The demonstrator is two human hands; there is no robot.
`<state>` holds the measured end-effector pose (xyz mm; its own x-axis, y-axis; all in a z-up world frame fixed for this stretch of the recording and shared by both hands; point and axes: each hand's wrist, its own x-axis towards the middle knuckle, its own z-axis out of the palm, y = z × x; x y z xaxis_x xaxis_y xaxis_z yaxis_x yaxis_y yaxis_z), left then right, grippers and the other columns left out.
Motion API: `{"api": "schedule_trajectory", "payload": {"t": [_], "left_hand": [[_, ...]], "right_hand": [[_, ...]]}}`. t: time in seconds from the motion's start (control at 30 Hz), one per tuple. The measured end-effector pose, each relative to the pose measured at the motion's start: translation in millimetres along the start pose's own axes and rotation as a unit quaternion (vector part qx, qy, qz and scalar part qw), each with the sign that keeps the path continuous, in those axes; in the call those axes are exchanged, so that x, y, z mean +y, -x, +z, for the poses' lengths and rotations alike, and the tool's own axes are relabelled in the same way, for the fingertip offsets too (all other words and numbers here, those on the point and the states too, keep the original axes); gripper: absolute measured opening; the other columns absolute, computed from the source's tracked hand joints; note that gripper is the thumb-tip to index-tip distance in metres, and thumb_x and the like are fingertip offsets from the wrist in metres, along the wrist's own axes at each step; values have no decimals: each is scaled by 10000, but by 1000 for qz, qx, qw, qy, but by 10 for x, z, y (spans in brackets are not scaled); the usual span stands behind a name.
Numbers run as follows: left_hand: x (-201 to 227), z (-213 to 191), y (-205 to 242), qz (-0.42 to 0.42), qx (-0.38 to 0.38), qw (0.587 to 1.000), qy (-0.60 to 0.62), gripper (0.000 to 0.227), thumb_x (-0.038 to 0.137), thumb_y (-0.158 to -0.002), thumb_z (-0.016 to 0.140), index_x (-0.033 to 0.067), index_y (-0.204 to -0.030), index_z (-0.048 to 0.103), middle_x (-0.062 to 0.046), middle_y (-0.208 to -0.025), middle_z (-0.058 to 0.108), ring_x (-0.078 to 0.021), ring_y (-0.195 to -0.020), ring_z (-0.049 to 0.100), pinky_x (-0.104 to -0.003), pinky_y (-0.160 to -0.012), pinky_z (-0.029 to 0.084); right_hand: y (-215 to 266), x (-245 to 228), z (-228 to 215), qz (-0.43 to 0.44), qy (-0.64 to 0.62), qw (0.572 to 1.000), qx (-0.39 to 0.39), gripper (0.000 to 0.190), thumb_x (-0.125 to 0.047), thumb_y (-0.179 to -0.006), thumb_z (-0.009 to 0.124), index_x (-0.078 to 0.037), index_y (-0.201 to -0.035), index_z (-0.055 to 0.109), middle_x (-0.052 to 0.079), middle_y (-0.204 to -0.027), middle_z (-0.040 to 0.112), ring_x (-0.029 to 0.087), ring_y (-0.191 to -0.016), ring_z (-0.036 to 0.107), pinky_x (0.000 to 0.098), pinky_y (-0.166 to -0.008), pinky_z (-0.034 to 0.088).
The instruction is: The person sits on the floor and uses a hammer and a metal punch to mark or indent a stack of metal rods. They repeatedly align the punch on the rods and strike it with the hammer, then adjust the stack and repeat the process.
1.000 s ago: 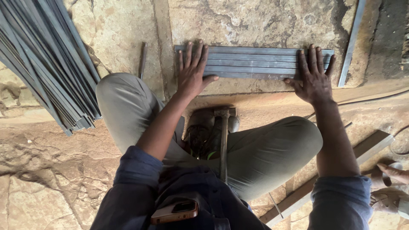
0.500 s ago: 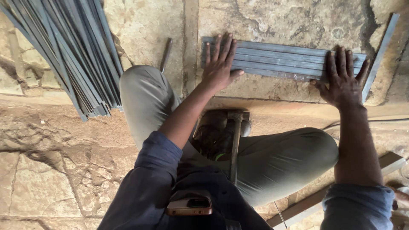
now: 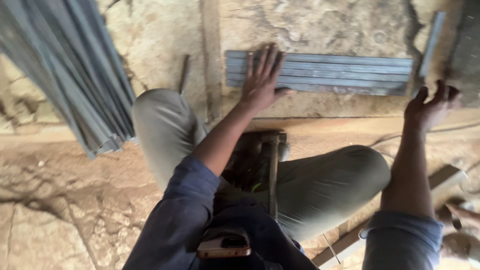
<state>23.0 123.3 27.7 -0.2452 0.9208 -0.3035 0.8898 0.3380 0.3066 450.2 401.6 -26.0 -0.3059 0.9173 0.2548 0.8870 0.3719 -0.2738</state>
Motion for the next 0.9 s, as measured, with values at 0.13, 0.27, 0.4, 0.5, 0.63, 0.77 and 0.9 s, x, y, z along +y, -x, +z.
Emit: {"api": "schedule_trajectory", "payload": {"t": [0.13,0.27,0.4,0.5,0.63,0.77,0.9], "left_hand": [[24,-131,15,5,-5,1000,-5,1079,828,-978,429,127,-1667,-15,-145,-1737,-94,-317,-1605,-90,-618,-1297,-60],[-8,-69,-41,4,-11,1000,-12,1053,817,-978,425,145,-1669,3,-156,-1750,-42,-341,-1618,-41,-640,-1275,-54],[-17,57,-53,20,43,999,-7,1064,807,-954,482,133,-1668,72,-178,-1738,29,-368,-1611,24,-660,-1260,-41],[-15,117,-26,31,89,995,-22,1077,802,-941,494,111,-1677,120,-187,-1739,74,-371,-1612,57,-668,-1253,-31],[-27,177,-42,32,84,996,-20,1080,797,-936,515,97,-1665,137,-193,-1728,74,-379,-1601,66,-679,-1241,-27],[-49,198,-88,29,78,996,-16,1097,806,-924,529,87,-1652,135,-206,-1721,77,-384,-1593,69,-687,-1232,-21],[-62,261,-75,38,96,994,-28,1095,812,-942,497,79,-1668,132,-215,-1725,90,-387,-1600,86,-692,-1243,-15]], "right_hand": [[36,343,90,-60,-81,995,9,233,28,-975,685,-14,-1193,754,175,-1115,676,329,-939,688,416,-766,567],[9,283,157,-84,-30,996,14,123,-42,-997,756,-54,-1116,785,154,-1071,698,346,-977,665,445,-799,550],[-88,20,98,-6,-68,998,3,171,-148,-947,855,-55,-1028,736,126,-923,732,308,-860,699,429,-711,543],[-165,-128,10,83,-130,987,-53,200,-189,-949,869,-63,-1009,726,110,-888,747,240,-788,730,381,-671,540],[-65,-222,-110,41,-198,974,-98,154,-58,-931,755,-67,-1083,733,93,-930,749,184,-824,735,323,-705,563],[-13,-392,-226,44,-181,976,-116,241,7,-857,746,-85,-1079,745,76,-911,742,171,-799,714,314,-683,556],[7,-473,-319,26,-193,973,-123,196,21,-913,731,-94,-1071,745,53,-946,751,154,-818,719,309,-711,570]]}}
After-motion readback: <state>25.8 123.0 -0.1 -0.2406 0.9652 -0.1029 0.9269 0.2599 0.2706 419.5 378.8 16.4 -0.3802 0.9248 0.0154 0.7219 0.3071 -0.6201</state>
